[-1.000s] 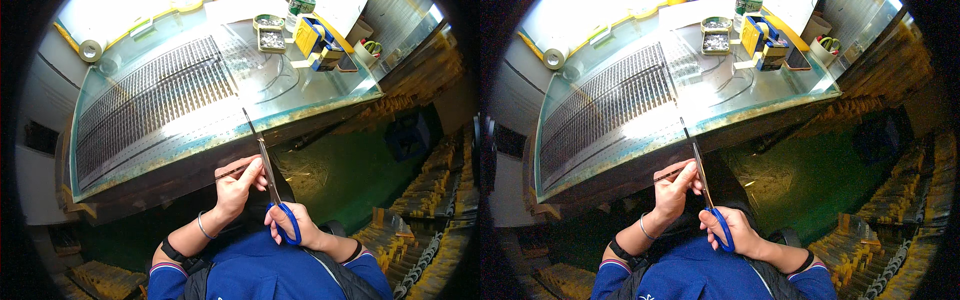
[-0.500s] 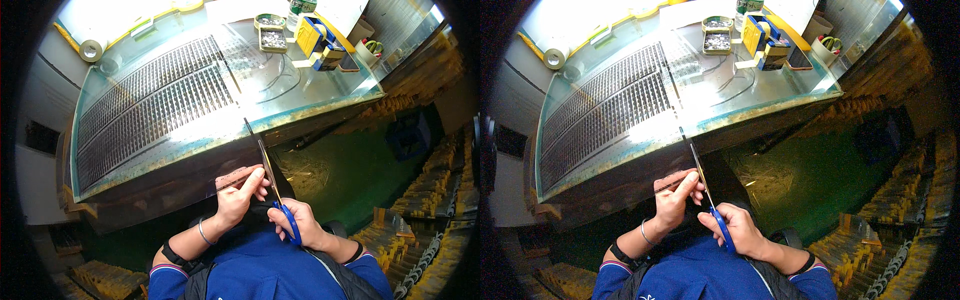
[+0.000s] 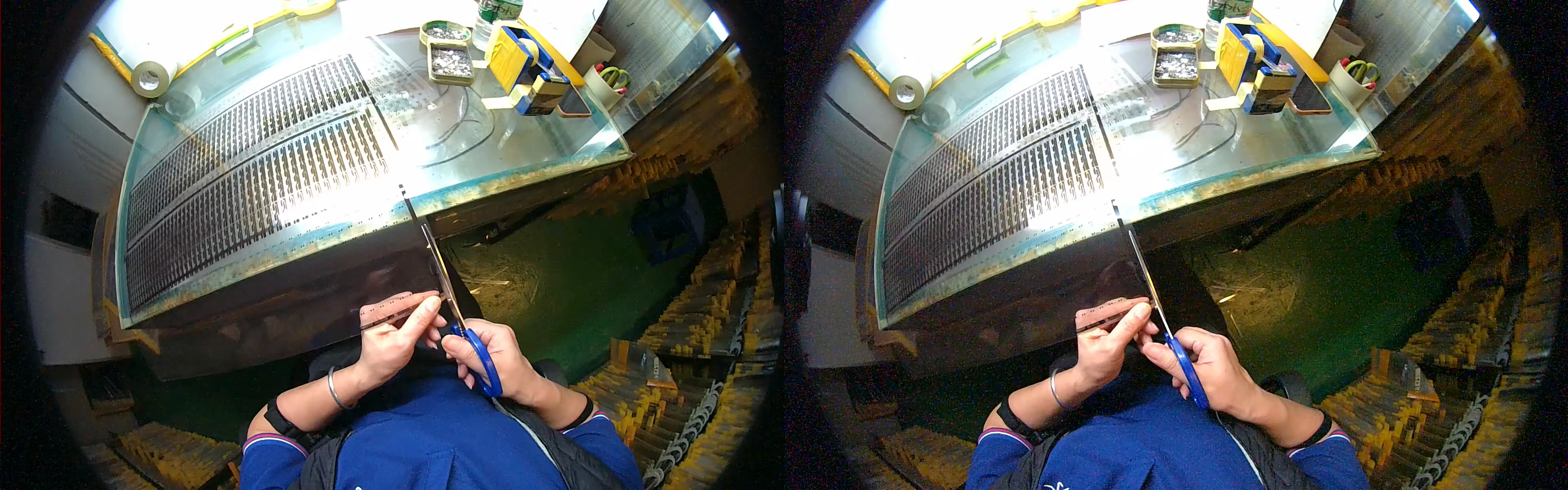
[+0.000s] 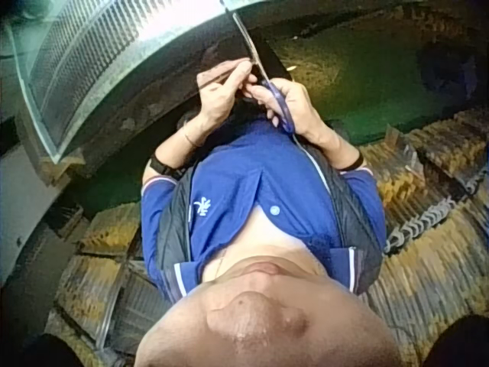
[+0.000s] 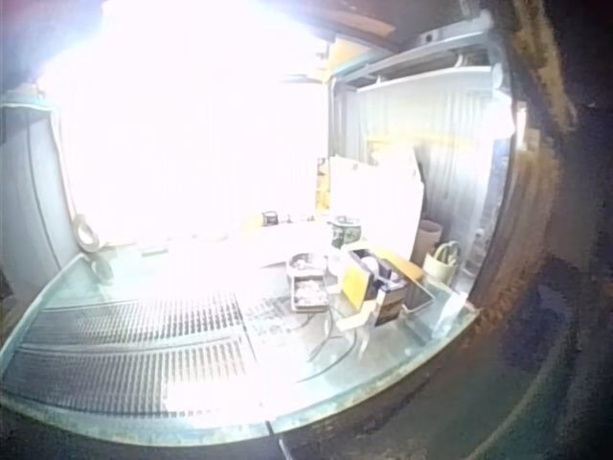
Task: Cutting individual metal strips from a larger sheet or grid using scissors on a glass-topped workbench.
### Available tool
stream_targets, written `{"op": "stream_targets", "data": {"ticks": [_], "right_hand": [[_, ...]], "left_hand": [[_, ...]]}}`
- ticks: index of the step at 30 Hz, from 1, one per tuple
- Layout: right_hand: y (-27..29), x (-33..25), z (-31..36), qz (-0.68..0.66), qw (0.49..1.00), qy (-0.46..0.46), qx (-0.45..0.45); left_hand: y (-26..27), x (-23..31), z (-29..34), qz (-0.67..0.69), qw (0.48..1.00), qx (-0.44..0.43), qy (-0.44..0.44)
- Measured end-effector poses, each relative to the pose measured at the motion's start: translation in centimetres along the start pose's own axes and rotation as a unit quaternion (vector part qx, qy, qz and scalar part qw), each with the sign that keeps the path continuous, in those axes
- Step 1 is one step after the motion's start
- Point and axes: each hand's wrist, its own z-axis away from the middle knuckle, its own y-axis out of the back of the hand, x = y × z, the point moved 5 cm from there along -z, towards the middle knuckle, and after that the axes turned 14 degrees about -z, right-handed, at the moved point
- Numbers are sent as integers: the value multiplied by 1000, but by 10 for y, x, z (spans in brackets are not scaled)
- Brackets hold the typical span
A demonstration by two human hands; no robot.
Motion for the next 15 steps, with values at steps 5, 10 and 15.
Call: {"op": "stream_targets", "data": {"ticks": [5, 10, 15], "right_hand": [[-1, -4, 4, 27, 999, -29, -4], [-1, -4, 3, -3, 999, -36, -8], [0, -4, 0, -28, 999, -9, -17]], "left_hand": [[1, -1, 5, -16, 1000, -7, 9], [-3, -6, 11, -7, 1000, -16, 15], [-7, -5, 14, -28, 999, -45, 2]]}}
